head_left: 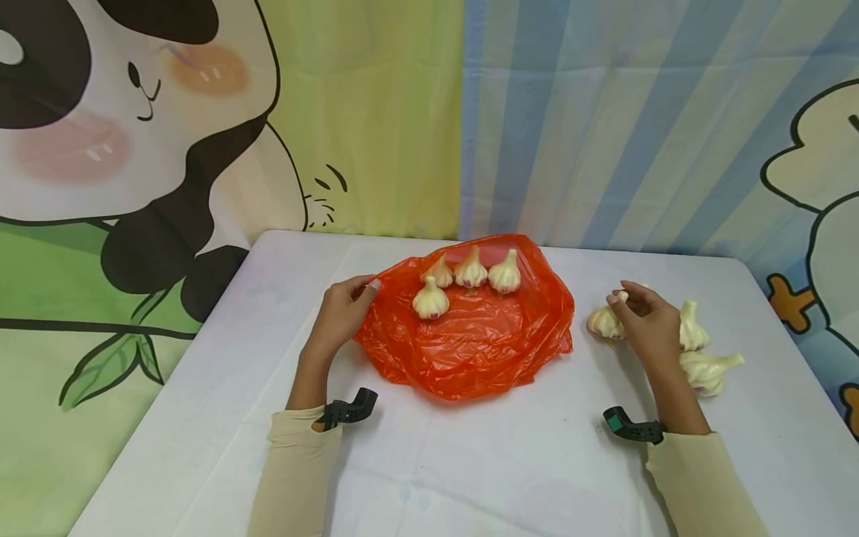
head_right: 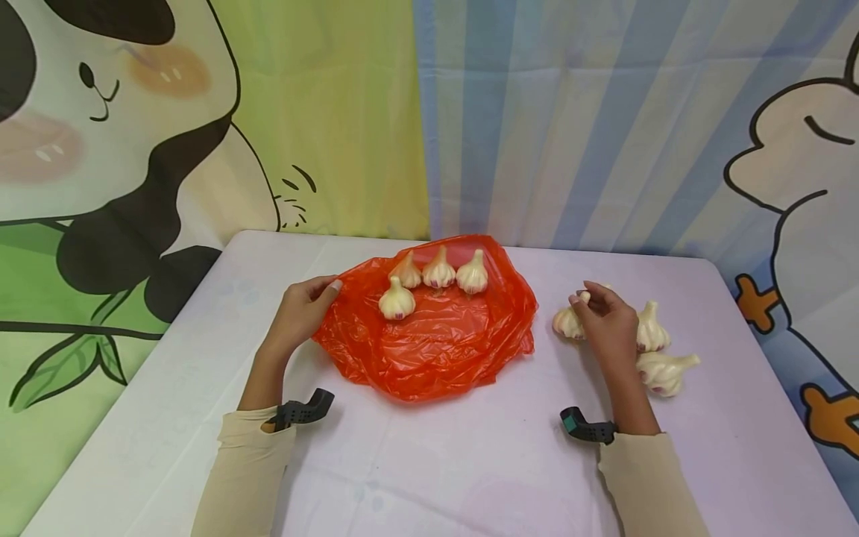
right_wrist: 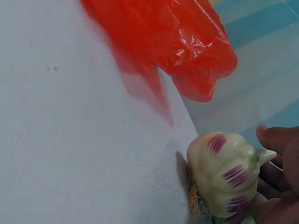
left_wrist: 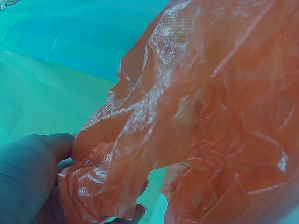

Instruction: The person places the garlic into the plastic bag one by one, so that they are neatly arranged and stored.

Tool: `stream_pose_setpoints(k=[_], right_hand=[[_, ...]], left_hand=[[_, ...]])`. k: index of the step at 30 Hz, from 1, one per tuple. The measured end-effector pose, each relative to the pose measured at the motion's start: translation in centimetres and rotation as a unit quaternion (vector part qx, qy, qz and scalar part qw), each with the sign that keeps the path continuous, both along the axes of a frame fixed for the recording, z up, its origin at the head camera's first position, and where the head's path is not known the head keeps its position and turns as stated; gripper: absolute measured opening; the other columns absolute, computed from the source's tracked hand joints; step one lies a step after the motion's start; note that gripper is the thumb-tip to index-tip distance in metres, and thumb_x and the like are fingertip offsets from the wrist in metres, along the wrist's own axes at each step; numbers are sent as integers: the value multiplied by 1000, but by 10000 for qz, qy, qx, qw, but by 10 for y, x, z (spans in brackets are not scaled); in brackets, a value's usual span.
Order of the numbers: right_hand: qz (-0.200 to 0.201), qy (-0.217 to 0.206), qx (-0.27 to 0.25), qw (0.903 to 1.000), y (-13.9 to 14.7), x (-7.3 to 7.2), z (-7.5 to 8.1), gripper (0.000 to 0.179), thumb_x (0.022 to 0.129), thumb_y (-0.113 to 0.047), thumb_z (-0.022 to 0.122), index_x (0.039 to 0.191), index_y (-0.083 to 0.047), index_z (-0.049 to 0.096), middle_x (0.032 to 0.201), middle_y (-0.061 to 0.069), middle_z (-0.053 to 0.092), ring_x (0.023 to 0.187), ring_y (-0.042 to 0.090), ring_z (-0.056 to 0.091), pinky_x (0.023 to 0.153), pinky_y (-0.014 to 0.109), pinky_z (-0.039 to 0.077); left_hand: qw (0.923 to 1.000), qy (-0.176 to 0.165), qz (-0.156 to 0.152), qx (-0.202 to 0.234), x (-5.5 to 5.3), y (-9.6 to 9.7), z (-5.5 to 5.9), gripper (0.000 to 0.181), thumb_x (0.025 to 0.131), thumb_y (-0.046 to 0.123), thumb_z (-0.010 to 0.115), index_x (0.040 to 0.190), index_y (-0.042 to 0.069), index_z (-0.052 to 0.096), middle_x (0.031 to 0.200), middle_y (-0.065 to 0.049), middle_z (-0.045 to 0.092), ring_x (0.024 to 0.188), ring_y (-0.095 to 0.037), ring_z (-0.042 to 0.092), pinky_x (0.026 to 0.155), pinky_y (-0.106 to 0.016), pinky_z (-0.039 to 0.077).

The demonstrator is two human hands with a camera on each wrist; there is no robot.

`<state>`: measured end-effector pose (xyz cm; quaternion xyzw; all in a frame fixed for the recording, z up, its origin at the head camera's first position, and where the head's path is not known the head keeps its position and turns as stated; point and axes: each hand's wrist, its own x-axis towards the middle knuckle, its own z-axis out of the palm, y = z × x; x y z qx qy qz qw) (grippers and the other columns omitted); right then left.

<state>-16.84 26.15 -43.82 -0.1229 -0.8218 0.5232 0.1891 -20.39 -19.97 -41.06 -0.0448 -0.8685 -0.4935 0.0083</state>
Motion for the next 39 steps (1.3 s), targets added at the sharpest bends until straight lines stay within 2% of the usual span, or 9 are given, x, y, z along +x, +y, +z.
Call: stream_pose_setpoints(k=[6, 13, 16, 24, 29, 39], right_hand=[[104, -135, 568, 9982, -3, 3, 0, 45, 93, -30, 67, 126, -1, 63, 99, -11, 68, 87, -10, 56, 74, 6, 43], [80, -253, 749, 9968, -7, 6, 2, 42, 95, -31, 64, 125, -2, 66, 105, -2, 71, 87, -11, 54, 72, 6, 43], [13, -222, 774, 9967, -8, 6, 2, 41, 94, -32, 65, 123, -3, 67, 102, -2, 71, 85, -9, 55, 70, 7, 43], [-136, 18, 522, 9985, -10, 5, 4, 39, 93, -29, 67, 119, -1, 68, 90, -19, 66, 85, -5, 58, 70, 9, 44], [-76, 221, 379, 9990, -12, 5, 8, 36, 92, -28, 68, 119, -4, 69, 95, -16, 67, 87, -2, 60, 72, 10, 45], [-39, 550, -228, 9982, -19, 8, 21, 31, 92, -19, 69, 118, -3, 69, 97, -13, 70, 91, 0, 63, 75, 10, 48]], left_hand=[[10000, -28, 0, -26, 0, 0, 1, 46, 101, 40, 50, 132, 8, 60, 116, -9, 64, 98, -23, 59, 83, -39, 53], [10000, -71, 13, -12, -1, 0, 3, 45, 101, 39, 51, 132, 8, 60, 115, -9, 64, 97, -23, 59, 82, -39, 54], [10000, -85, 23, -26, 0, 0, 4, 45, 101, 38, 51, 132, 8, 60, 116, -9, 64, 97, -23, 59, 82, -39, 54], [10000, -61, 4, 27, -1, 0, 3, 45, 101, 39, 51, 131, 7, 61, 114, -9, 64, 96, -24, 60, 81, -39, 54], [10000, -93, 18, 23, -1, -1, 0, 46, 101, 39, 51, 132, 7, 60, 117, -9, 64, 98, -23, 59, 83, -39, 53], [10000, -77, -8, 54, -1, -1, 0, 46, 100, 40, 51, 132, 8, 61, 117, -9, 64, 99, -23, 59, 83, -40, 53]])
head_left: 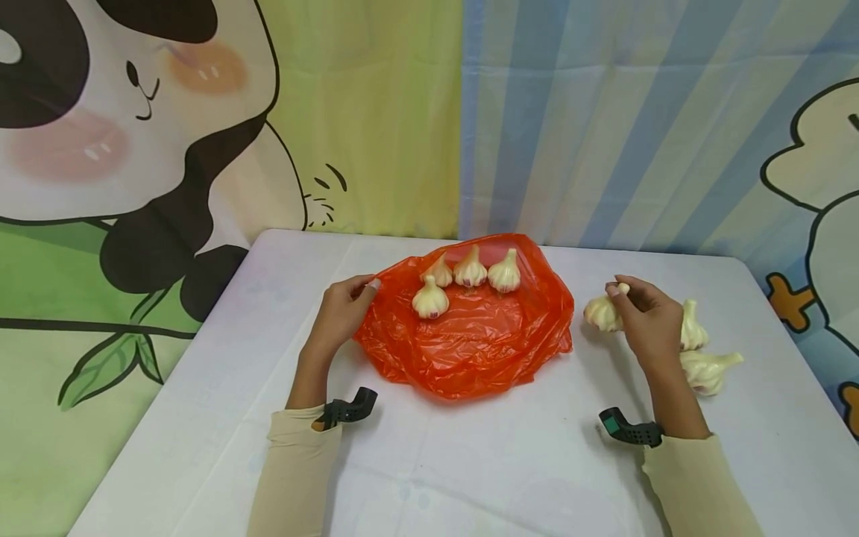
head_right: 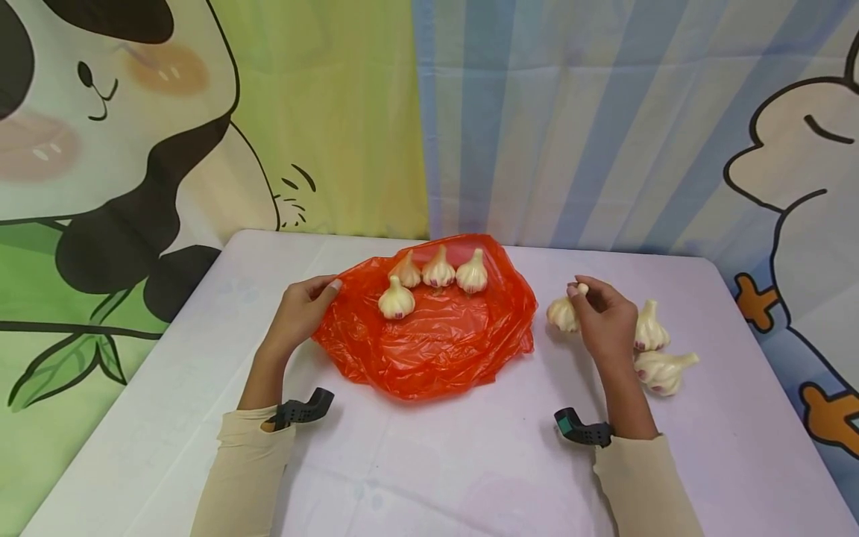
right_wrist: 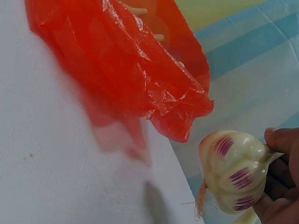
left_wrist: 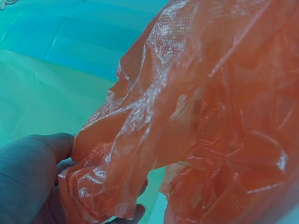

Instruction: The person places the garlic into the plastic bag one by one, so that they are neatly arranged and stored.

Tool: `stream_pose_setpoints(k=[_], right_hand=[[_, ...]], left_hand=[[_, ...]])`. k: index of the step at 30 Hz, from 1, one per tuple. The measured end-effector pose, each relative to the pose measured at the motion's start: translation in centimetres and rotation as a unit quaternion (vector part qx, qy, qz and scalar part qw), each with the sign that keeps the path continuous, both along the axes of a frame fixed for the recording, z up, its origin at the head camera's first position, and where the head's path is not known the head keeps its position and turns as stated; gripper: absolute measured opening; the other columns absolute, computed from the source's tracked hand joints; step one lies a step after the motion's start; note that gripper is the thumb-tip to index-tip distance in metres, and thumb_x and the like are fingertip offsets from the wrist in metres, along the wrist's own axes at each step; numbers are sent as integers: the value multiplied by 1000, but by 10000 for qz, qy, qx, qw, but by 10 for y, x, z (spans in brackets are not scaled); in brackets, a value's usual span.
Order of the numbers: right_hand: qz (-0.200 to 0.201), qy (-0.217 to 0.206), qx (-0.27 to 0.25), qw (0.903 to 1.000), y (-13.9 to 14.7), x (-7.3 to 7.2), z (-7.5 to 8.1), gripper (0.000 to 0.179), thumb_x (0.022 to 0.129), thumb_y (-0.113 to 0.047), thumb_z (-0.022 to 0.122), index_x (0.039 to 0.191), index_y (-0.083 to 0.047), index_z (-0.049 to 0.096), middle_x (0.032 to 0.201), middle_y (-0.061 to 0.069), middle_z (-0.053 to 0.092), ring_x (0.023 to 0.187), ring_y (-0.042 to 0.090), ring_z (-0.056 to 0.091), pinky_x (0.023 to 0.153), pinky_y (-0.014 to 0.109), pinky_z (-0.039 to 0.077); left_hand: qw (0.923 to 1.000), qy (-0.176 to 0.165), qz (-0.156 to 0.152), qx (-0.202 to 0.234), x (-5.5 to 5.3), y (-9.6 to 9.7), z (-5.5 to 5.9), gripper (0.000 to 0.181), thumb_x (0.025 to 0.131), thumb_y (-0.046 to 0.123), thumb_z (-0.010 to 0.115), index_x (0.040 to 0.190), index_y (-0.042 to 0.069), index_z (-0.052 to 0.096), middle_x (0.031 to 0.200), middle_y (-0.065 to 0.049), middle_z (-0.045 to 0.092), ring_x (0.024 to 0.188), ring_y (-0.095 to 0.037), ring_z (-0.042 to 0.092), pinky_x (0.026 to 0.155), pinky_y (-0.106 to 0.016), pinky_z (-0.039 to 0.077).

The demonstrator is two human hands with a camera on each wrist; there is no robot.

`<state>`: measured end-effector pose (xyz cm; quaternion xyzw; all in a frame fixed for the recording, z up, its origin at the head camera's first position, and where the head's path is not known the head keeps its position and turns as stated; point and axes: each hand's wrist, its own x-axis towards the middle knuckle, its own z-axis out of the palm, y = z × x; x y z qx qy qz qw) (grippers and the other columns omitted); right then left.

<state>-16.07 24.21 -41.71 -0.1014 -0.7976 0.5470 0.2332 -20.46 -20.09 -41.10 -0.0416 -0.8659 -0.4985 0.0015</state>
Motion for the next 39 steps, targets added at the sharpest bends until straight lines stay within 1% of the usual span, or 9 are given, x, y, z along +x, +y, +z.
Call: stream_pose_setpoints(k=[6, 11, 16, 19, 26, 31, 35, 38, 39], right_hand=[[88, 406, -262, 9988, -5, -4, 8, 29, 91, -12, 68, 118, 0, 68, 100, -6, 71, 95, 7, 65, 78, 13, 49], [200, 789, -446, 9957, -12, -6, 17, 27, 90, -6, 68, 116, 1, 69, 100, -2, 71, 94, 11, 66, 79, 14, 50], [310, 992, -598, 9928, -21, -5, 28, 24, 90, -5, 68, 114, -1, 71, 98, -1, 72, 92, 13, 66, 77, 15, 50], [437, 1085, -777, 9901, -25, -4, 32, 25, 90, -4, 68, 114, 1, 70, 97, 0, 72, 91, 15, 66, 76, 15, 51], [830, 1305, -1313, 9792, -35, -5, 34, 25, 89, -2, 69, 113, 3, 70, 97, 5, 72, 90, 17, 66, 74, 18, 52], [879, 1276, -1477, 9768, -44, -7, 35, 23, 90, -5, 68, 113, 1, 71, 98, 7, 71, 93, 19, 65, 77, 19, 52], [976, 1346, -1582, 9733, -52, -10, 36, 24, 91, -5, 67, 114, 3, 69, 98, 8, 71, 93, 21, 65, 77, 21, 53], [1068, 1480, -1639, 9694, -58, -13, 35, 24, 91, -3, 67, 113, 7, 68, 97, 9, 71, 91, 21, 65, 76, 21, 53], [1076, 1480, -1611, 9698, -60, -14, 35, 24, 91, -4, 67, 113, 7, 68, 97, 9, 71, 91, 21, 66, 76, 21, 53]], left_hand=[[10000, 23, 22, -40, 0, 0, -1, 47, 100, 41, 51, 131, 8, 61, 116, -9, 64, 99, -23, 59, 83, -40, 53], [10000, 13, 33, -46, -1, 0, -2, 47, 100, 41, 51, 132, 8, 61, 116, -9, 64, 98, -23, 59, 82, -39, 53], [10000, 58, 6, -9, 0, 0, -1, 47, 100, 41, 51, 131, 7, 61, 114, -9, 64, 97, -24, 59, 83, -39, 53], [10000, 48, 19, -11, 0, 0, -1, 46, 100, 40, 52, 130, 7, 62, 114, -9, 64, 97, -24, 59, 82, -39, 53], [10000, 72, 23, -41, -1, 0, -2, 46, 100, 40, 51, 130, 7, 62, 115, -9, 64, 99, -23, 59, 83, -40, 53], [10000, 89, 15, -19, -1, 0, -2, 45, 100, 39, 52, 130, 7, 62, 115, -9, 64, 98, -23, 59, 83, -40, 53], [10000, 59, 8, -9, -1, 0, -1, 44, 101, 38, 51, 131, 7, 61, 115, -9, 64, 98, -23, 60, 83, -40, 54], [10000, 46, 7, -10, -1, 0, -1, 44, 101, 37, 51, 131, 7, 61, 116, -9, 64, 99, -23, 60, 83, -40, 54], [10000, 44, 3, -8, -1, 0, -1, 44, 101, 38, 51, 131, 7, 61, 116, -9, 64, 99, -23, 60, 83, -40, 54]])
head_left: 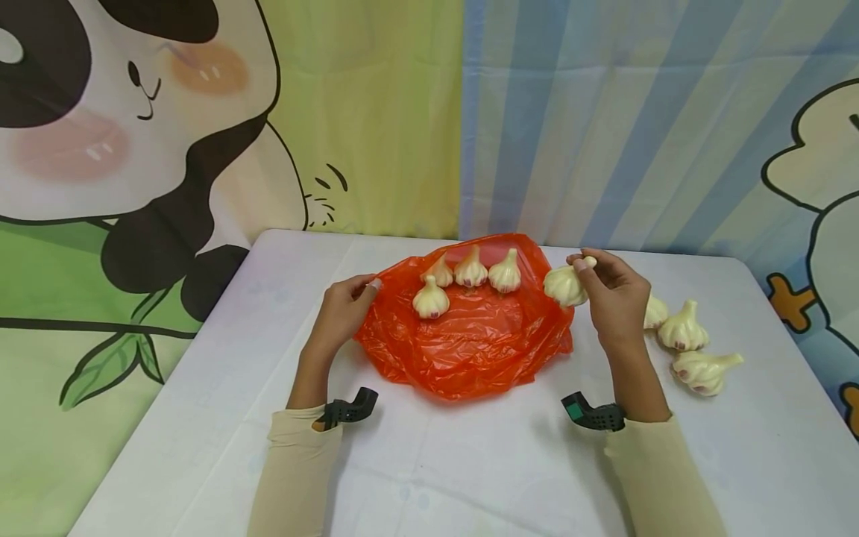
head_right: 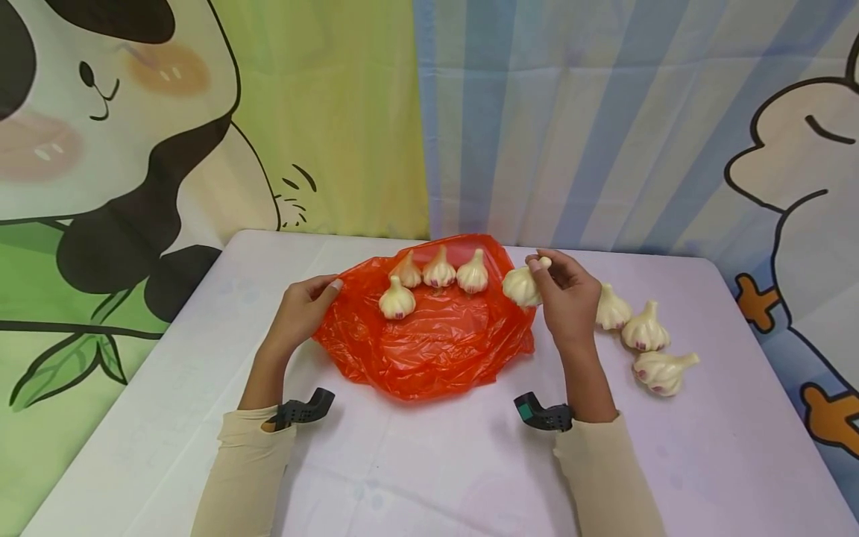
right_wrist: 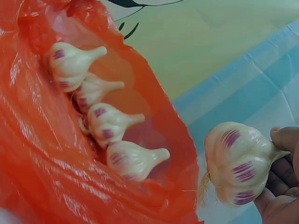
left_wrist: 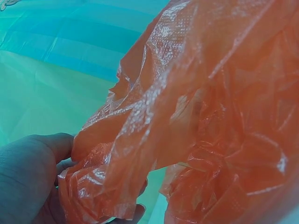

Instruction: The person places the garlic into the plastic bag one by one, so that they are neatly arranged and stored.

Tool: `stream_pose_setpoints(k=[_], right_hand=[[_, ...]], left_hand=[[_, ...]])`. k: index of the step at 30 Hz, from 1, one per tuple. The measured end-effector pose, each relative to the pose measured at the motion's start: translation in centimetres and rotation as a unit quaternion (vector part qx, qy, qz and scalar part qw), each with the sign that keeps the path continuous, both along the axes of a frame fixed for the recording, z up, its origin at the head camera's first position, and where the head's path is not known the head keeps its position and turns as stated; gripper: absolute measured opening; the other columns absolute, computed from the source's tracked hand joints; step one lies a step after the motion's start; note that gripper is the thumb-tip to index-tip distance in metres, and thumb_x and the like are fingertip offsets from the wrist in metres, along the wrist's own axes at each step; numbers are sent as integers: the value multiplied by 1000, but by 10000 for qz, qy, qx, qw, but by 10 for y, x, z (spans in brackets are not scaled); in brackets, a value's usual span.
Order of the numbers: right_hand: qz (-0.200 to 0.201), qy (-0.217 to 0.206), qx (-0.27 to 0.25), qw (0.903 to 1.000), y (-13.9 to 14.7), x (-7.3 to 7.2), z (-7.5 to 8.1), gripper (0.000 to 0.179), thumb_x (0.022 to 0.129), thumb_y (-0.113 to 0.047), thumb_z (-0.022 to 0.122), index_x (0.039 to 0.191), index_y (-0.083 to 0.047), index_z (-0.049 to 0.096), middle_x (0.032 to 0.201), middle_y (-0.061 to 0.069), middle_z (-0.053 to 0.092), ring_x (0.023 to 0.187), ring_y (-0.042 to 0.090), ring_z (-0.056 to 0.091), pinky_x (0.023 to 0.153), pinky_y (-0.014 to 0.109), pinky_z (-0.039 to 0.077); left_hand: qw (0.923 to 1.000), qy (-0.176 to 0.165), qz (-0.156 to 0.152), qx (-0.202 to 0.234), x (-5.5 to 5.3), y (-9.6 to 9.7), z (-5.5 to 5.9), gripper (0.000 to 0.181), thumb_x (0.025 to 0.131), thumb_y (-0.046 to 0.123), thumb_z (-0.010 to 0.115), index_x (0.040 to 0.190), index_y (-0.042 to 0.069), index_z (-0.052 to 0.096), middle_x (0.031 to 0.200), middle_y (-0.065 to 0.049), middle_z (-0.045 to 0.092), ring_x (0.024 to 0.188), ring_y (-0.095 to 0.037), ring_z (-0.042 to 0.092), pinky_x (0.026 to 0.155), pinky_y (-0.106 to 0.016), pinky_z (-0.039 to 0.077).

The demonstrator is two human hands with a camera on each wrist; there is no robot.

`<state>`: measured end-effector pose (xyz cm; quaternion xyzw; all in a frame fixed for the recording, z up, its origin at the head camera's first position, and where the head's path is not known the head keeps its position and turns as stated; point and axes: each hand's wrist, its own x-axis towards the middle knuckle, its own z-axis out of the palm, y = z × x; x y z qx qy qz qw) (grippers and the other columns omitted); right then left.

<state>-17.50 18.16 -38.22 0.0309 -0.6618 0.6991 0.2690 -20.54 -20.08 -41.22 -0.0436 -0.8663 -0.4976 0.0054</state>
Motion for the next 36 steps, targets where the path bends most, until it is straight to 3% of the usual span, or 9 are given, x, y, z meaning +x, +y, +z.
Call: stream_pose_setpoints(k=[14, 19, 25, 30, 36], right_hand=[[131, -817, 286, 9962, -27, -20, -17, 27, 90, -14, 71, 112, 2, 70, 94, 1, 72, 85, 16, 63, 73, 18, 52], [484, -848, 258, 9949, -40, -31, -24, 34, 90, -17, 72, 115, 5, 67, 97, 2, 72, 90, 15, 65, 76, 20, 52], [762, -695, -161, 9945, -49, -41, -33, 30, 90, -14, 71, 113, 6, 67, 102, 12, 71, 93, 16, 67, 78, 22, 53], [1031, -766, -342, 9911, -58, -45, -31, 32, 91, -10, 70, 114, 10, 64, 100, 14, 71, 91, 17, 67, 75, 23, 53], [1032, -1080, 112, 9887, -73, -36, -16, 34, 93, -10, 66, 117, 14, 61, 102, 15, 70, 88, 14, 65, 75, 22, 53]], left_hand=[[9999, -104, -27, 13, -1, 1, -1, 47, 100, 40, 51, 133, 7, 60, 116, -9, 64, 100, -24, 58, 85, -39, 53], [10000, -53, 40, -49, -1, 1, 0, 45, 101, 37, 51, 132, 7, 60, 117, -10, 64, 99, -24, 58, 84, -40, 53], [9999, -162, -25, 9, -1, 6, -1, 45, 100, 39, 52, 132, 8, 61, 117, -8, 64, 98, -23, 59, 84, -39, 53], [9998, -197, -6, 32, -1, 5, -2, 46, 100, 40, 52, 132, 8, 61, 118, -8, 64, 101, -23, 58, 86, -40, 52], [9998, -184, 0, 21, 0, 2, -1, 46, 100, 40, 51, 132, 8, 60, 120, -9, 63, 104, -24, 58, 88, -41, 51]])
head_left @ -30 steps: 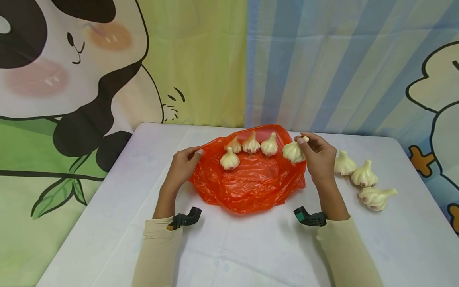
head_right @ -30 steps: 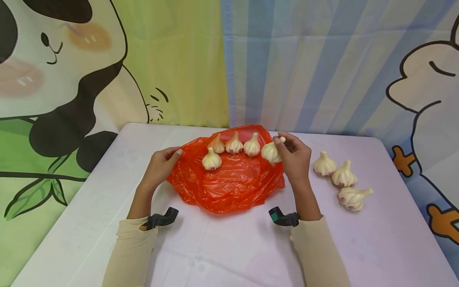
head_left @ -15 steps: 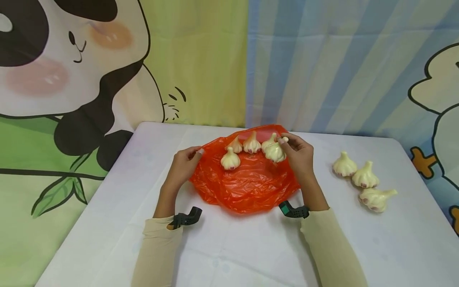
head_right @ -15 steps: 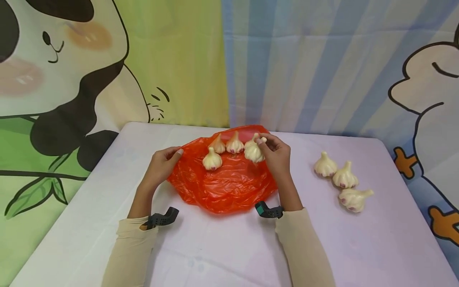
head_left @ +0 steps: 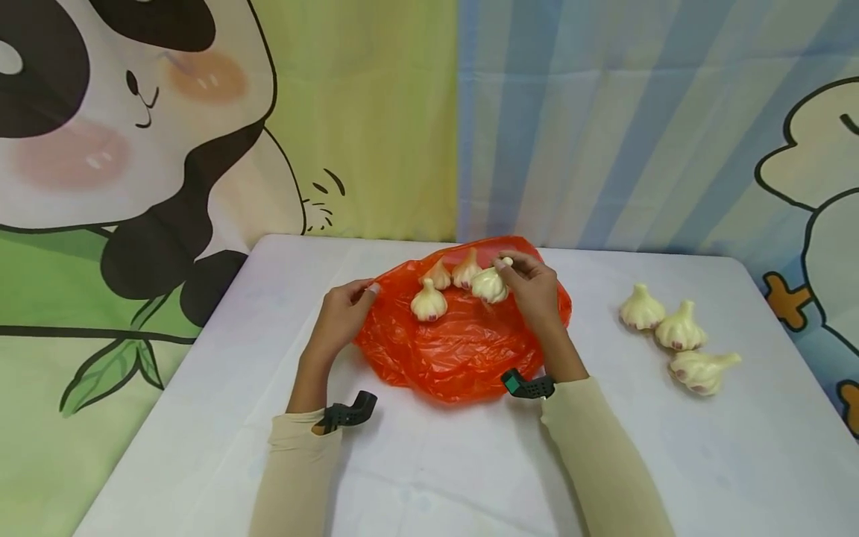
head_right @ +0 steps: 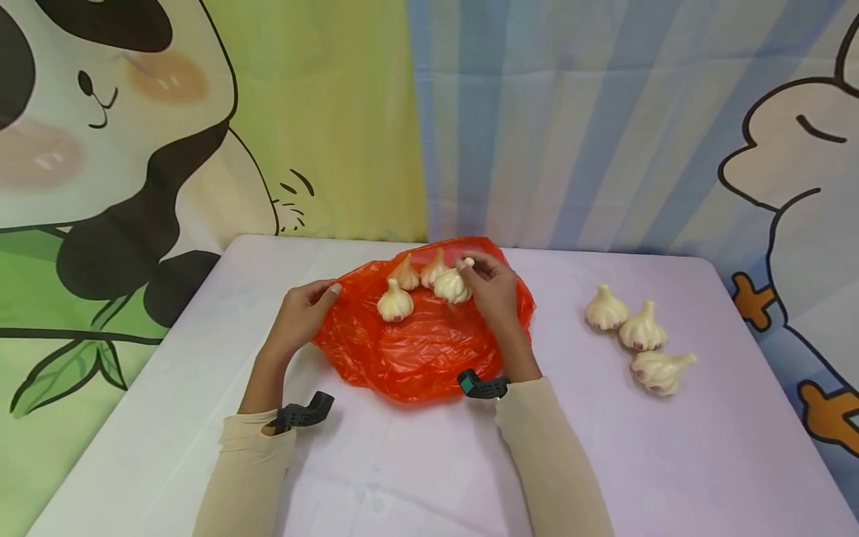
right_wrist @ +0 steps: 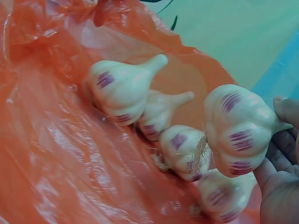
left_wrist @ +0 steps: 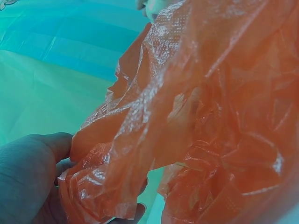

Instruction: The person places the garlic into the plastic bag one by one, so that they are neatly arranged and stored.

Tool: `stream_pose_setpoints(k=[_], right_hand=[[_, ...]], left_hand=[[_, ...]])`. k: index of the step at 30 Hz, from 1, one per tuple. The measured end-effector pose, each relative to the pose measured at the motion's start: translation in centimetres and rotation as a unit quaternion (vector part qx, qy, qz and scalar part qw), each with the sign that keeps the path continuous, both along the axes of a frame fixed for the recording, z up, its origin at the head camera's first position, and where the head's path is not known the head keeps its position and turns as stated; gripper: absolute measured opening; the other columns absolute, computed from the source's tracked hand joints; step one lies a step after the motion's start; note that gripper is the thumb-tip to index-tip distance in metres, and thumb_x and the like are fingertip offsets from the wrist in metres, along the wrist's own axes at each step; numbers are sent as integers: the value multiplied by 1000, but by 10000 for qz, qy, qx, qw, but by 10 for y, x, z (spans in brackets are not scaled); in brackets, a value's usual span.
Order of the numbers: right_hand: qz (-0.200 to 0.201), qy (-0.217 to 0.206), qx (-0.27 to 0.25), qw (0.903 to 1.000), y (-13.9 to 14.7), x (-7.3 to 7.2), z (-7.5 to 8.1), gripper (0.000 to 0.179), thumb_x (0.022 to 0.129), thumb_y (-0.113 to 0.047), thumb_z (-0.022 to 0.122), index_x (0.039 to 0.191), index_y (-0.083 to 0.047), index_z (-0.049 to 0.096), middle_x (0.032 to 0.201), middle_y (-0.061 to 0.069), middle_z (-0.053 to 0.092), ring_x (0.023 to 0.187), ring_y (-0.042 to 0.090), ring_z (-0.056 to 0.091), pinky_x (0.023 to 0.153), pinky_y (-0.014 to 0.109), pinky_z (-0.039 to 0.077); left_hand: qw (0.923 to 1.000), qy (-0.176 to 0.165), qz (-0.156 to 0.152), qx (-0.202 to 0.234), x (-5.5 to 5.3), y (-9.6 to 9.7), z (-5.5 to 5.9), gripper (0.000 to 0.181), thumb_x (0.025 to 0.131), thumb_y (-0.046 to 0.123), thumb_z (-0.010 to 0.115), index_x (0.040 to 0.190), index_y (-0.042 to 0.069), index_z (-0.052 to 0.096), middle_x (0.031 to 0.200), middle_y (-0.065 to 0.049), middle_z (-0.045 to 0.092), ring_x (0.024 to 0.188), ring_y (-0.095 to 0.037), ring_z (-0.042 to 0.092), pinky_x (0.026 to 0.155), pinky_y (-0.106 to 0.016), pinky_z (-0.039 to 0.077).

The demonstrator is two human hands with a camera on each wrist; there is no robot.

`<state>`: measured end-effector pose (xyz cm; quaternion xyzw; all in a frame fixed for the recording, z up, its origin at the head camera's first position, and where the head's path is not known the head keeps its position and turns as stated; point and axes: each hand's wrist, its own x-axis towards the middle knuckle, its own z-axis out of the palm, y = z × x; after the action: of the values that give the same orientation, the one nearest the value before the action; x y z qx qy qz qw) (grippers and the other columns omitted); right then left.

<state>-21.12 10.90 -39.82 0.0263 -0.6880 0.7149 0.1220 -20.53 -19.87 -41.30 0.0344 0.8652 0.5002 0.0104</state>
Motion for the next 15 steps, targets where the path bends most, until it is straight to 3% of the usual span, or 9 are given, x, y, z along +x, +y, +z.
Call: stream_pose_setpoints(k=[4, 11, 15], right_hand=[[-40, -90, 197, 9998, -8, -1, -2, 32, 92, -9, 67, 116, 12, 63, 99, 7, 70, 88, 12, 63, 75, 21, 53], [283, 133, 110, 9995, -12, -19, -32, 29, 91, -8, 69, 113, 11, 65, 101, 10, 71, 90, 11, 66, 78, 21, 52], [299, 210, 205, 9991, -17, -21, -41, 28, 90, -13, 71, 111, 6, 68, 99, 9, 72, 89, 14, 66, 78, 23, 53]], left_hand=[[10000, 34, 11, 25, 0, -2, 0, 47, 100, 41, 52, 132, 8, 61, 119, -8, 63, 104, -23, 58, 88, -41, 51], [10000, 37, 35, 22, 0, -2, 0, 47, 100, 41, 52, 132, 8, 61, 119, -9, 64, 103, -23, 59, 87, -41, 52], [10000, 27, 63, 36, 1, -2, 1, 45, 100, 41, 52, 131, 9, 61, 118, -8, 64, 102, -23, 59, 86, -40, 53]])
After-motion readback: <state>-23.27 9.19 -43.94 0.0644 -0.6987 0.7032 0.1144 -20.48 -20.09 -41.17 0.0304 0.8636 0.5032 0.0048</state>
